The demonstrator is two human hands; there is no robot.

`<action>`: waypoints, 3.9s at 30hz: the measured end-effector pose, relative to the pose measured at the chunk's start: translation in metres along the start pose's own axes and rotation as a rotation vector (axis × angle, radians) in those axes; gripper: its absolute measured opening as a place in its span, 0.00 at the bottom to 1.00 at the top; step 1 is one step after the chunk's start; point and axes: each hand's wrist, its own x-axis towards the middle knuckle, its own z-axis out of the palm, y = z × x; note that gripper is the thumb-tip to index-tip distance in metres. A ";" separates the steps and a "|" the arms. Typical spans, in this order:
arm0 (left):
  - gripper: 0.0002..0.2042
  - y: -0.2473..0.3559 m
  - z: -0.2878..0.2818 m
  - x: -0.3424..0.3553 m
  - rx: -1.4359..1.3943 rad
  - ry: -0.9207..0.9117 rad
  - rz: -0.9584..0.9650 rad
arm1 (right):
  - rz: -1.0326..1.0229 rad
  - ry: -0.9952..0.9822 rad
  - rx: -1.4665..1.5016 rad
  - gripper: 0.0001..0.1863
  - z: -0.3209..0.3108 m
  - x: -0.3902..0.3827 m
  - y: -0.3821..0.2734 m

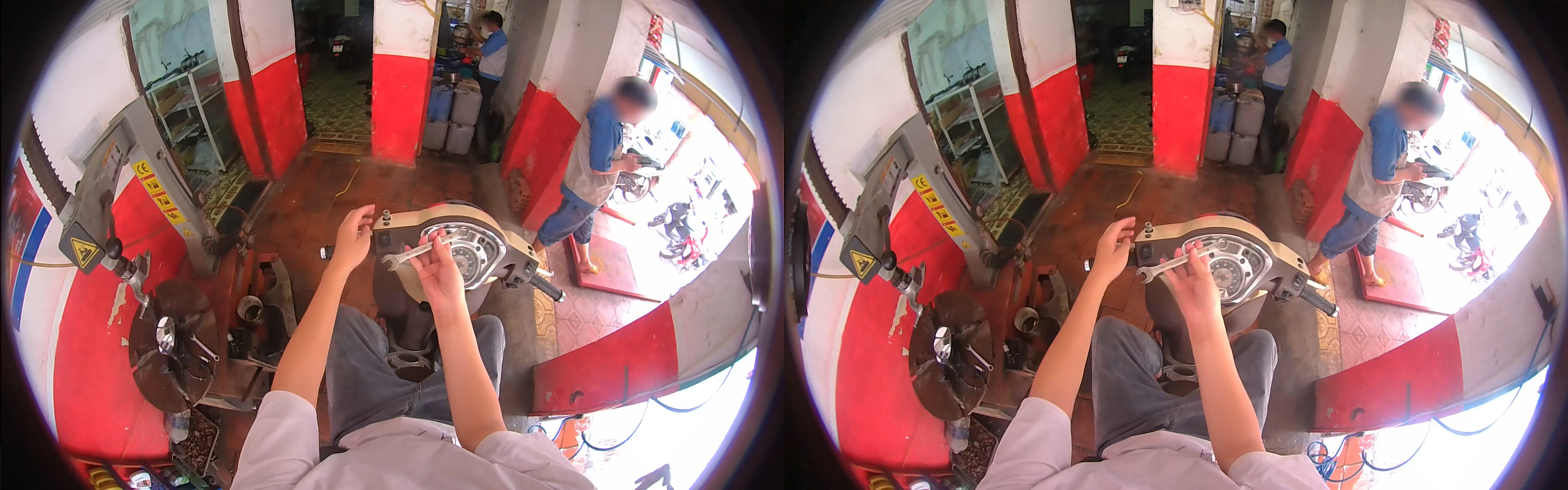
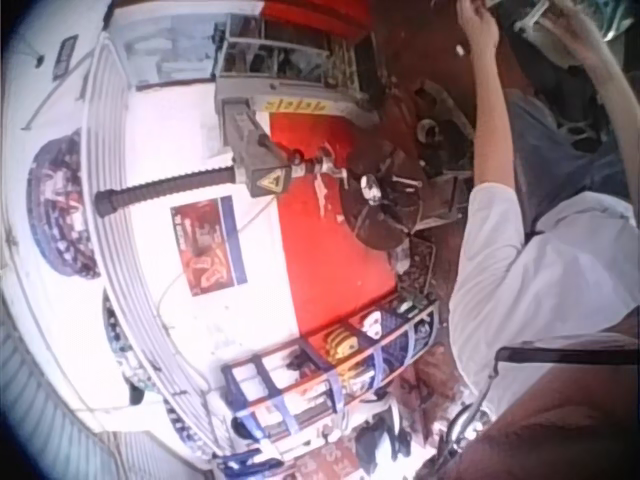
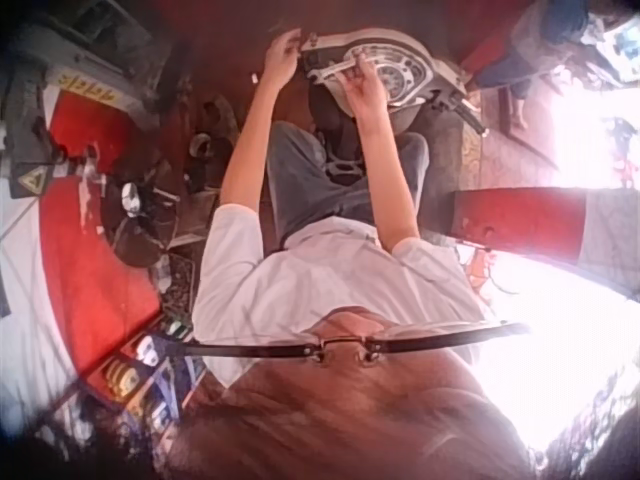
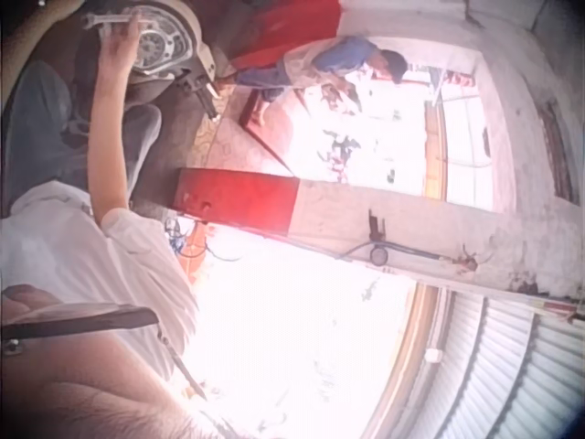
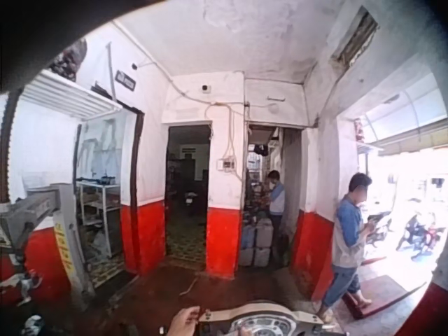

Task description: The person uses a wrench to tighten or loosen components on the handlebar assembly of a scooter and then installs a rearview mirror by hand.

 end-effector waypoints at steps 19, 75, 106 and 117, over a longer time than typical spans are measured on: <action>0.16 0.050 0.002 -0.053 -0.878 0.229 -0.388 | 0.263 -0.095 -0.554 0.12 0.035 0.049 0.042; 0.13 0.005 0.002 -0.006 -0.889 0.530 -0.658 | -0.136 -0.472 -1.798 0.17 0.028 0.154 -0.003; 0.09 -0.047 -0.013 0.099 -0.393 0.166 -0.736 | -0.242 -0.398 -1.755 0.13 0.025 0.146 0.008; 0.13 -0.041 0.049 0.152 0.166 -0.272 -0.627 | -0.813 -0.279 -1.946 0.12 0.020 0.109 -0.042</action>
